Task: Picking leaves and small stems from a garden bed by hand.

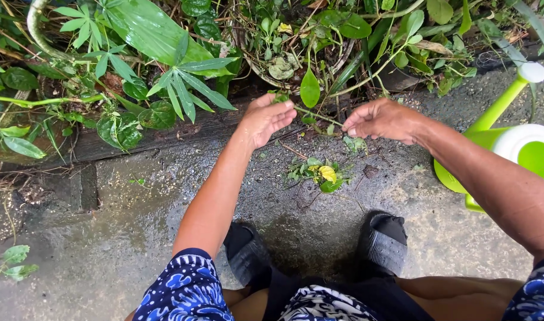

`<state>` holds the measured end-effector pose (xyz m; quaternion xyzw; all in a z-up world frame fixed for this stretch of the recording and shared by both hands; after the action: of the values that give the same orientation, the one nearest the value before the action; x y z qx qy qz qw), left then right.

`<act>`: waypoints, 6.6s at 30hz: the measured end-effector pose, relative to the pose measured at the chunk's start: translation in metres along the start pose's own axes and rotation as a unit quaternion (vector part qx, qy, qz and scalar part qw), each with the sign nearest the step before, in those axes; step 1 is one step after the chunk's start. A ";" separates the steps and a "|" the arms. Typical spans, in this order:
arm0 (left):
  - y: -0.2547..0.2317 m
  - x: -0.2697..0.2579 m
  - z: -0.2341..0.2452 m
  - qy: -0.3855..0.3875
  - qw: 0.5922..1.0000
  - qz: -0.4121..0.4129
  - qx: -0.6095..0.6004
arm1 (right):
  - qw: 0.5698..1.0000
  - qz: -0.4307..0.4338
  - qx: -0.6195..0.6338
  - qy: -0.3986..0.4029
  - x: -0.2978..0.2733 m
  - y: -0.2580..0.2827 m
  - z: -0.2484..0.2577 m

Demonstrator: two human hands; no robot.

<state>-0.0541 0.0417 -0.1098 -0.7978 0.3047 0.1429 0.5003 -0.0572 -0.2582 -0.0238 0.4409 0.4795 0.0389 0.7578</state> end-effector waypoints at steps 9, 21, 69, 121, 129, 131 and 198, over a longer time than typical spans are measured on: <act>0.005 -0.037 0.006 0.119 0.911 0.202 0.340 | 0.982 -0.115 -0.094 0.119 0.030 -0.059 -0.019; -0.022 0.050 0.021 -0.238 0.871 -0.098 0.419 | 0.987 0.005 -0.154 0.040 -0.007 0.103 -0.013; -0.041 -0.004 -0.044 -0.122 0.989 -0.083 -0.032 | 0.963 0.056 0.230 -0.130 0.070 0.085 -0.009; -0.077 0.000 -0.066 -0.180 0.961 -0.149 0.152 | 0.997 -0.052 -0.057 -0.009 -0.009 0.108 -0.015; -0.080 0.023 -0.038 -0.230 0.959 -0.133 0.094 | 0.966 0.084 0.220 -0.108 0.059 0.124 0.002; -0.082 0.022 -0.035 -0.229 0.962 -0.127 0.083 | 0.972 0.083 0.192 -0.108 0.069 0.130 -0.003; -0.085 -0.029 -0.109 -0.021 0.993 -0.088 0.078 | 0.953 0.090 0.244 -0.153 0.002 0.118 0.031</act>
<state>-0.0319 -0.0179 0.0161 -0.7770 0.2332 0.0906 0.5777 0.0101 -0.2050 0.0630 0.6540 0.3110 -0.0793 0.6850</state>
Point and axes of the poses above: each hand's wrist, its own x-axis towards the middle knuckle, its own z-axis out of the back of the hand, y = z × x, the point moved 1 cm from there along x, towards the middle knuckle, and after that the axes turned 6 degrees about y, right-handed, at the moved point
